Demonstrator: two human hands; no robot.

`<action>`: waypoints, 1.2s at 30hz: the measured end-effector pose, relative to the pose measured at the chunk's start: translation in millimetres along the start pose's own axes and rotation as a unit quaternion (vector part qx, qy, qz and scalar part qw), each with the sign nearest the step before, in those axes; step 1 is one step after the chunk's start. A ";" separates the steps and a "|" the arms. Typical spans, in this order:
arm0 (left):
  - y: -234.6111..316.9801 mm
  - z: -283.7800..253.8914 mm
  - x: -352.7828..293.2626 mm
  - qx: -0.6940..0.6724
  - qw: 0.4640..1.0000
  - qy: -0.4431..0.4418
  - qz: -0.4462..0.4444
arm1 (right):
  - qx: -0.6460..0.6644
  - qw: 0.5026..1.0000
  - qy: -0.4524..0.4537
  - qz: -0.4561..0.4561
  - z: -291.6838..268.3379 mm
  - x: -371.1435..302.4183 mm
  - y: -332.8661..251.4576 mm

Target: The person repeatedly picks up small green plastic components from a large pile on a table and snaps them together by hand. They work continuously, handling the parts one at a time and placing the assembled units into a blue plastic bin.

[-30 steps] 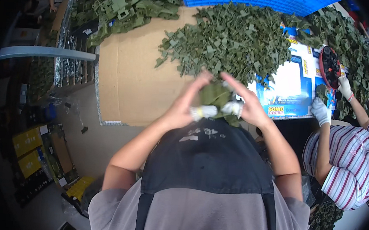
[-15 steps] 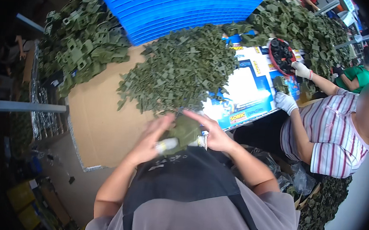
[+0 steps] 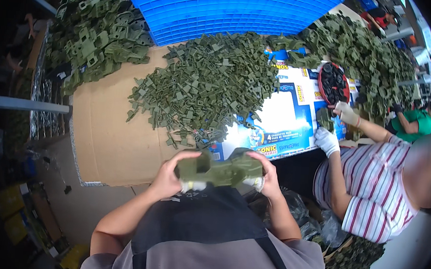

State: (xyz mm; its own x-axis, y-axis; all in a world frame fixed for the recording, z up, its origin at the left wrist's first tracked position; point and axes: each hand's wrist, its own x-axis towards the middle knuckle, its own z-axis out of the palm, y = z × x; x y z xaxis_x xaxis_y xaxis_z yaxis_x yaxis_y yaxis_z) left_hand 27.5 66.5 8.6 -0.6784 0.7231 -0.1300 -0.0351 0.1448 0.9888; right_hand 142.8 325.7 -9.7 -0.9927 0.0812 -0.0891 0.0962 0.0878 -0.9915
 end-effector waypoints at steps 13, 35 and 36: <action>-86.1 -155.6 -167.3 -0.070 0.758 0.627 -0.164 | -0.174 0.826 0.531 0.072 -258.4 195.2 234.0; -311.3 -441.2 -532.2 -0.248 0.652 0.691 -0.191 | -0.081 0.859 -0.487 0.136 754.2 101.1 44.7; -323.1 -455.8 -539.8 -0.249 0.664 0.676 -0.202 | -0.087 0.860 -0.496 0.081 780.3 112.0 76.2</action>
State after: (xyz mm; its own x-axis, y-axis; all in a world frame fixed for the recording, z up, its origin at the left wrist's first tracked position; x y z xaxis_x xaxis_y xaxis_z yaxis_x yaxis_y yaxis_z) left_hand 70.5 -678.4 -207.6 -0.5666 -0.6227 -0.5396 -0.4239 -0.3413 0.8389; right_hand -17.7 -433.3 -169.3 -0.5312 -0.7727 -0.3474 0.1632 0.3090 -0.9369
